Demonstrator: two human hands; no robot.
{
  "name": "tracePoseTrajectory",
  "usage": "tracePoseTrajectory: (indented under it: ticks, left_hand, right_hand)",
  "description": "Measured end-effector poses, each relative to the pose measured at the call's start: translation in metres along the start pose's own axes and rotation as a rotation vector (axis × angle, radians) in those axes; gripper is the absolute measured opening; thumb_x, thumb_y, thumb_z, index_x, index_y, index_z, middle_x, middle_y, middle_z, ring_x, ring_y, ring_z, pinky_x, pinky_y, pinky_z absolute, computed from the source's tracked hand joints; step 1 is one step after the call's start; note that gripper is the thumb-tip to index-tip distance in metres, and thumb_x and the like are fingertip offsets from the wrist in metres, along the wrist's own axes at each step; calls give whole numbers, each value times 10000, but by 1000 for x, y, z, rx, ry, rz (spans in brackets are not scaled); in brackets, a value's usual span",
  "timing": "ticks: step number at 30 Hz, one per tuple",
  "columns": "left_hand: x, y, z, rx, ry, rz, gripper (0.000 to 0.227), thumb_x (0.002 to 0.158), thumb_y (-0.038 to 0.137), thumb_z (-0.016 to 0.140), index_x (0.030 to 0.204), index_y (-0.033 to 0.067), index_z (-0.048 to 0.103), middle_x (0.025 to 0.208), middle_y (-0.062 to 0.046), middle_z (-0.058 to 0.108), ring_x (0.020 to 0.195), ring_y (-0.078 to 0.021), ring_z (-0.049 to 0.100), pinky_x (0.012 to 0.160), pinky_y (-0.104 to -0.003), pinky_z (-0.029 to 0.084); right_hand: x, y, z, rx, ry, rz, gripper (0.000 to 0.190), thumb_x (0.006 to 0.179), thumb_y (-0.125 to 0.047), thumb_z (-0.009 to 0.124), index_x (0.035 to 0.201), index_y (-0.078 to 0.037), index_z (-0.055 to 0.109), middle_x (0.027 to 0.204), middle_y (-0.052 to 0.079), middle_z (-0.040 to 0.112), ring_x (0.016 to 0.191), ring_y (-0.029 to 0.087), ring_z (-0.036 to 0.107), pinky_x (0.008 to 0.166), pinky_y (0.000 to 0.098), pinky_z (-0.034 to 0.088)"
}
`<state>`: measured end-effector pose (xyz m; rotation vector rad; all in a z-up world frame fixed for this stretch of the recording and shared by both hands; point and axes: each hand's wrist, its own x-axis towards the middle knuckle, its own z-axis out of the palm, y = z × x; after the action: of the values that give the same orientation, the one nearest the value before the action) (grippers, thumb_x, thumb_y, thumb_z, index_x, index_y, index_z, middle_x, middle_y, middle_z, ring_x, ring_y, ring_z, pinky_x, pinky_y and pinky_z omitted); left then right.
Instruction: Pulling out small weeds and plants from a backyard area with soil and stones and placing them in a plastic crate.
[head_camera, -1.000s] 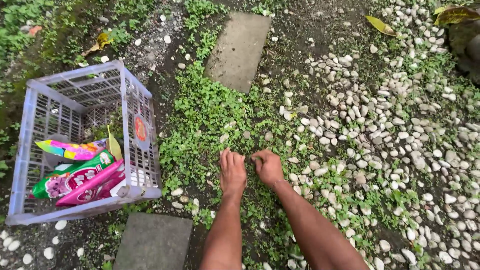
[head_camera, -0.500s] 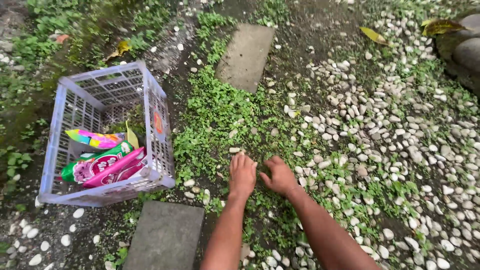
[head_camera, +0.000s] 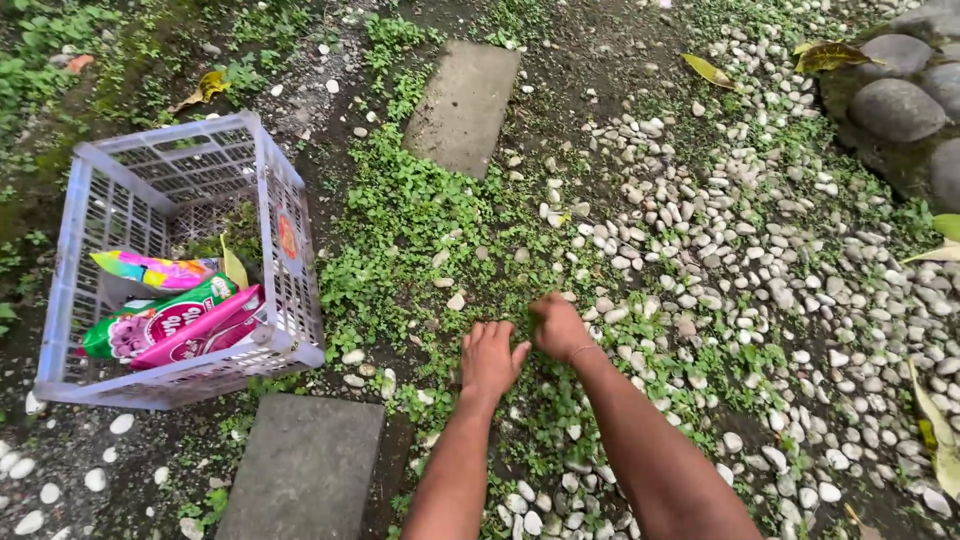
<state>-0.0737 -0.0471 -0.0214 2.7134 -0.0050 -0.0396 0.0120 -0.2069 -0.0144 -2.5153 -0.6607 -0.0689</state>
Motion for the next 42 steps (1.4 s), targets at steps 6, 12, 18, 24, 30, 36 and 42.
tracePoseTrajectory:
  ticks: [6,12,18,24,30,36,42]
  left_hand:
    - [17,4,41,-161,55,-72,276,963,329,533,925,152,742,866,-101,649,951,-270,603,872,-400,504]
    - [36,-8,6,97,-4,-57,214,954,212,562,840,144,729,869,-54,712,926,-242,688,838,-391,570]
    - [30,17,-69,-52,-61,-135,256,1024,229,424,1056,76,627,1061,-144,664,1050,-283,645,939,-424,530]
    - [10,32,-60,-323,-148,-290,273,1016,259,471,1145,38,567,1115,-182,622,1070,-328,637,899,-470,552]
    - [8,50,-73,-500,-133,-307,224,1007,196,514,1165,39,486,1164,-209,592,1127,-360,604,925,-488,536]
    - [29,55,-54,-245,-257,-324,666,989,526,431,1389,3,338,1317,-233,556,1187,-388,582,968,-532,491]
    - [58,38,9,-85,-217,-319,324,999,300,377,1175,104,566,1139,-135,645,1036,-353,662,845,-508,542]
  right_hand:
    - [1,-10,3,-8,-304,301,269,765,-263,529,840,-155,764,831,182,733,818,421,714,762,511,590]
    - [39,28,-41,-258,-445,93,220,711,-168,592,802,-143,791,760,156,741,804,399,717,782,474,592]
    - [34,44,-47,-69,-244,199,158,810,-199,656,894,-242,783,809,71,752,850,309,732,840,431,596]
    - [-10,-2,-15,-43,-149,181,223,869,-201,564,996,-216,746,921,107,705,924,345,672,857,456,580]
    - [-6,-3,-36,198,-121,504,169,807,-197,723,946,-269,785,944,31,756,974,288,696,872,438,568]
    - [-7,-16,-54,410,19,632,151,824,-174,690,943,-199,779,824,86,744,819,236,711,778,378,544]
    - [-20,-19,-39,359,117,615,224,850,-191,676,1053,-183,770,953,146,725,993,343,683,846,454,556]
